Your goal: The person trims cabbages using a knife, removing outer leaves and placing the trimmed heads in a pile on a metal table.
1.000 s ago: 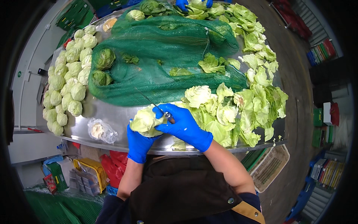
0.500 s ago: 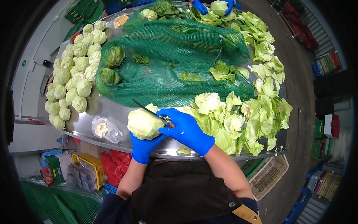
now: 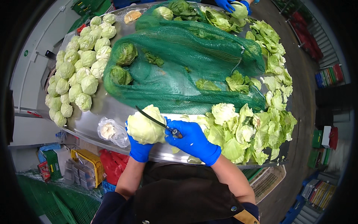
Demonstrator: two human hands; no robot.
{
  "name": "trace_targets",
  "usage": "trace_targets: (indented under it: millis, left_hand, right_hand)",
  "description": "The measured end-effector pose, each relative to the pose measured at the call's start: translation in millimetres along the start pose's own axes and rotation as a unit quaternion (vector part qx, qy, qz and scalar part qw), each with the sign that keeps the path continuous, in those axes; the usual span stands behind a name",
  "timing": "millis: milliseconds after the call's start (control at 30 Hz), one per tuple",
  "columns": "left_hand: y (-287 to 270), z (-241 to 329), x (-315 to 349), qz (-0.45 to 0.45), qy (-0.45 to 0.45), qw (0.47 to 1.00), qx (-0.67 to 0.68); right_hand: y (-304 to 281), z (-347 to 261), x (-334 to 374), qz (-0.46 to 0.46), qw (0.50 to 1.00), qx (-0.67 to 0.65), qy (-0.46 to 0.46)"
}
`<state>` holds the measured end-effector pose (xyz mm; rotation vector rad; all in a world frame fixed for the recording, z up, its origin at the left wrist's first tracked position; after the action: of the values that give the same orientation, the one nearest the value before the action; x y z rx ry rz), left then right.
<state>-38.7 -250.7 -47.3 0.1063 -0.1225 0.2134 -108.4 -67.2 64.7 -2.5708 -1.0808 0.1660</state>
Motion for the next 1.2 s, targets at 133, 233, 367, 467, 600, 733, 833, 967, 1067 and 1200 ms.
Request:
trace_targets:
  millis: [133, 233, 367, 467, 600, 733, 833, 967, 1067, 1200]
  left_hand:
    - [-16, 5, -9, -0.037, -0.062, 0.905, 0.419]
    - [-43, 5, -8, -0.004, -0.065, 0.914, 0.401]
    - [-94, 12, -13, 0.024, -0.030, 0.854, 0.519]
    - [-153, 54, -42, 0.114, 0.065, 0.840, 0.526]
    - [-253, 88, -73, 0.193, 0.122, 0.840, 0.492]
    - [-373, 85, -89, 0.291, 0.189, 0.809, 0.475]
    - [-428, 107, -104, 0.313, 0.246, 0.810, 0.430]
    - [-476, 158, -127, 0.278, 0.335, 0.757, 0.487]
    - [-414, 218, -164, 0.308, 0.301, 0.857, 0.283]
    - [-209, 222, -194, -0.033, 0.128, 0.988, 0.080]
  right_hand:
    - [4, -4, -10, -0.090, 0.983, -0.149, 0.056]
    - [-8, -9, -12, -0.116, 0.922, -0.325, 0.176]
    - [-45, 32, -22, 0.121, 0.937, -0.197, 0.264]
    - [-66, 58, -15, 0.169, 0.972, 0.113, 0.116]
    - [-51, 61, -10, 0.034, 0.945, -0.030, 0.325]
    - [-39, 80, -11, -0.053, 0.964, 0.079, 0.247]
    - [-39, 78, -12, -0.098, 0.953, 0.146, 0.247]
    - [-40, 82, -13, -0.130, 0.949, 0.145, 0.249]
    - [-42, 88, -3, -0.171, 0.936, 0.159, 0.262]
    - [-58, 100, 11, -0.286, 0.891, 0.288, 0.203]
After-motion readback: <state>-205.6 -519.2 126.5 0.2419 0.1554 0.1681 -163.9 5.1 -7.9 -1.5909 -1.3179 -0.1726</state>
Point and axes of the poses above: each hand's wrist, its own x-axis away from the middle knuckle, its own y-axis out of the palm, z = x × y, the point moved 5 cm from there along -x, towards the middle knuckle, and after that the axes turned 7 degrees about -z, right-handed, at the moved point
